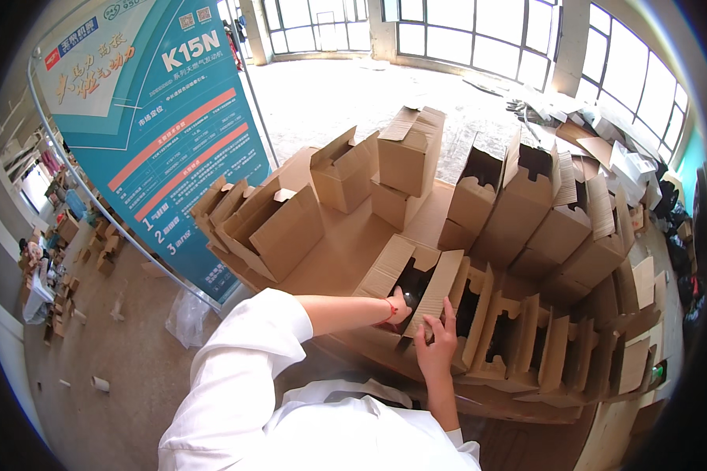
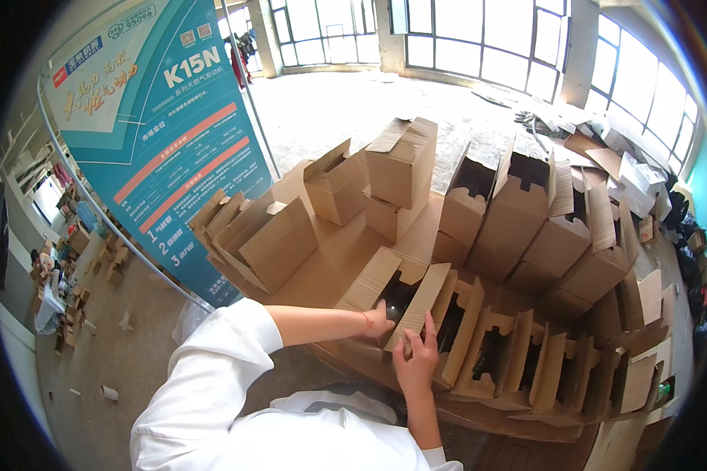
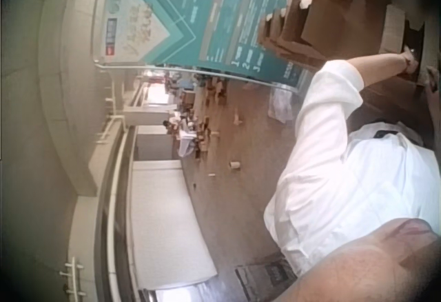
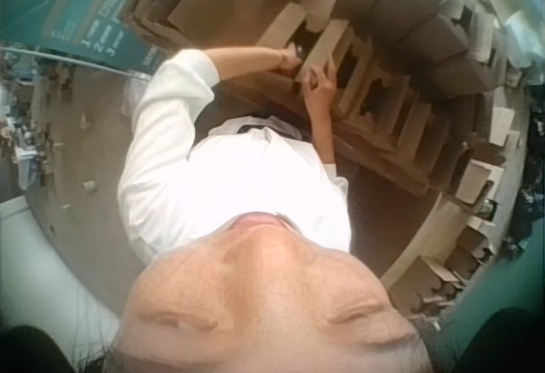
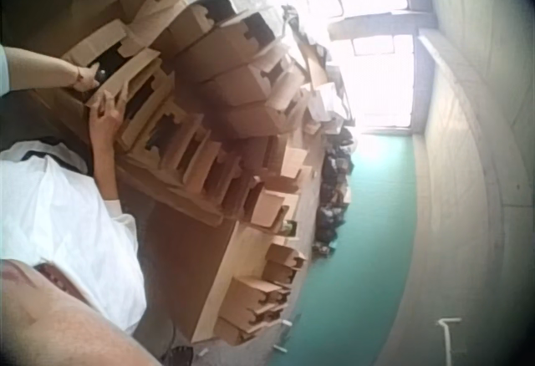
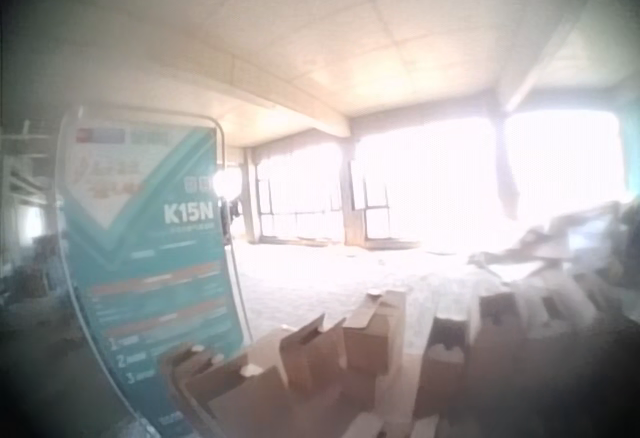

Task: The person places green-capped plastic bottles into individual cardboard boxes on a table, handling each bottle by hand and sliding it into the open top of a box.

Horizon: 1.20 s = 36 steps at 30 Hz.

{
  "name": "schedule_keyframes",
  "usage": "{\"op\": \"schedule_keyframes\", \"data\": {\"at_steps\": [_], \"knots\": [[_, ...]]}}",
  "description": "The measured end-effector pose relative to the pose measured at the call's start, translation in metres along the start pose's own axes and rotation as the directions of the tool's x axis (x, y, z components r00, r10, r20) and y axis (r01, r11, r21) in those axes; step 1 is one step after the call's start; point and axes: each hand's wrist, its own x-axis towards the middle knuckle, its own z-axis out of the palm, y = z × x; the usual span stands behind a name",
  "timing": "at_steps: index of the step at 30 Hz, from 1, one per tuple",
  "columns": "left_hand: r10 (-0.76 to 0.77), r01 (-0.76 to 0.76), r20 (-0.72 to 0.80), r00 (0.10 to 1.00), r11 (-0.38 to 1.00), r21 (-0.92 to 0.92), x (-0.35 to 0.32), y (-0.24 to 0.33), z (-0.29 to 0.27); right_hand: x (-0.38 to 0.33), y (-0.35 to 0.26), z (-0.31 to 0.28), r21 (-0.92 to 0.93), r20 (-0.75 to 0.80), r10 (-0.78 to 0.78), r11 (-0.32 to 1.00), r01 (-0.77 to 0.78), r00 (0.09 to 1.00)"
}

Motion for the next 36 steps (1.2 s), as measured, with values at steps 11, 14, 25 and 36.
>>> {"op": "schedule_keyframes", "data": {"at_steps": [11, 14, 25, 36], "knots": [[0.625, -0.506, -0.053, 0.779, 0.675, 0.537, -0.081, -0.032, -0.042, -0.001, -0.002, -0.009, 0.013, 0.004, 0.041, 0.999, -0.041, 0.999], [0.751, -0.621, -0.012, 0.66, 0.554, 0.554, -0.106, -0.067, -0.058, -0.004, 0.001, -0.006, 0.064, 0.023, 0.04, 0.997, -0.041, 0.999], [0.805, -0.721, -0.494, 0.327, 0.551, 0.42, -0.036, -0.108, -0.014, 0.006, -0.06, 0.013, -0.381, 0.154, -0.2, 0.892, 0.245, 0.968], [0.817, -0.87, -0.347, 0.46, 0.338, -0.358, -0.008, -0.137, -0.029, -0.005, -0.036, 0.051, -0.08, 0.322, -0.213, 0.965, 0.251, 0.922]]}}
